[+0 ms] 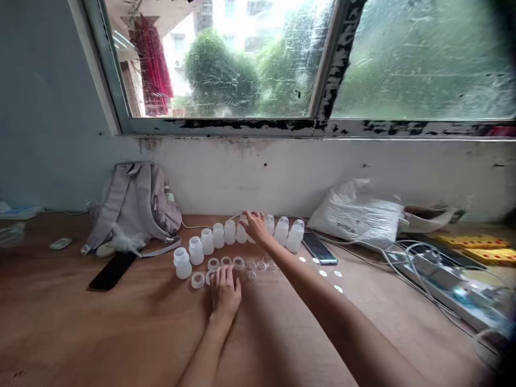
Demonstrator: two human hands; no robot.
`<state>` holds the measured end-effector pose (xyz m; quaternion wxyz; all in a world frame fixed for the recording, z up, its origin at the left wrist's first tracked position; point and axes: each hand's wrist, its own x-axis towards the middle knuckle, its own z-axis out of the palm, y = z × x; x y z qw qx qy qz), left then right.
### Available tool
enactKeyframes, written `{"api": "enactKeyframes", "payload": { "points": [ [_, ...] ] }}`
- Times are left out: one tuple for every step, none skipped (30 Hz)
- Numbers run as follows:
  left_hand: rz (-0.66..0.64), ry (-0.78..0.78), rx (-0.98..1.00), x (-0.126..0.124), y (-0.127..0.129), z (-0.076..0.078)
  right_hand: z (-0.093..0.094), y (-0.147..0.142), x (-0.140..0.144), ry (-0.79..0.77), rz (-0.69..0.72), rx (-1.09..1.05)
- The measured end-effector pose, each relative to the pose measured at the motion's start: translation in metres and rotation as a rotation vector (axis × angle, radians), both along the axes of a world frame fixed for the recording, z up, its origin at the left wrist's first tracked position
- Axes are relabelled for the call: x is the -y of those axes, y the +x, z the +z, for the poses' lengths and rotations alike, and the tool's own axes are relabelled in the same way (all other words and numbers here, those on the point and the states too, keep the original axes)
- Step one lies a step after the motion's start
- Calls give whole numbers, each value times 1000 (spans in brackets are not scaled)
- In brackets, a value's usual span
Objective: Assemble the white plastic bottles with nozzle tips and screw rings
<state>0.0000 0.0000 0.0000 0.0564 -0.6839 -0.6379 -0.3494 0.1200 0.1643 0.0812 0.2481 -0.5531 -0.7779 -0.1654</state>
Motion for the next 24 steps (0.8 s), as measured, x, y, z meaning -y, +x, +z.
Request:
{"api": "enactKeyframes", "payload": {
  "points": [
    [14,-3,0,0,0,0,1,1,0,29,-4,13],
    [28,-7,1,0,0,0,1,2,0,52,-6,25],
    [41,-13,1,0,1,0,2,3,0,70,-7,36],
    [54,-19,0,0,1,0,2,4,0,82,-6,47],
    [67,-28,-1,1,0,0,3,4,0,91,-7,59],
    [80,-37,-3,1,0,0,3,4,0,90,-5,68],
    [90,-46,-5,1,0,0,4,3,-1,81,3,76],
    [98,-54,-7,2,-1,0,4,2,-1,67,13,82],
    [105,-59,-8,2,-1,1,5,1,-1,52,24,87],
    [109,-63,-9,3,-1,1,5,1,-2,39,35,90],
    [112,-66,-9,3,-1,1,5,0,-2,28,44,92],
    [113,-68,-9,3,-2,1,5,-1,-3,22,49,91],
    [117,-69,-7,3,-2,1,5,-1,-4,20,51,89],
    [123,-71,-5,3,-2,1,4,-1,-4,20,53,86],
    [128,-73,-4,3,-3,1,4,-1,-5,19,54,82],
    [133,-75,-4,3,-3,1,4,-1,-5,18,56,77],
    [135,-77,-5,3,-4,1,4,-1,-6,18,57,72],
    [134,-79,-7,2,-4,0,4,-1,-6,19,59,67],
    [128,-81,-11,2,-5,0,5,-1,-6,20,60,61],
    [121,-84,-14,2,-5,-1,6,-1,-5,22,59,58],
    [114,-86,-16,1,-5,-1,7,-1,-3,28,59,51],
    [107,-87,-15,1,-5,-1,9,-1,-1,41,59,33],
    [101,-88,-10,1,-4,-2,9,-1,3,60,62,1],
    [96,-85,-3,1,-4,-2,10,-1,8,80,71,-46]
  ]
}}
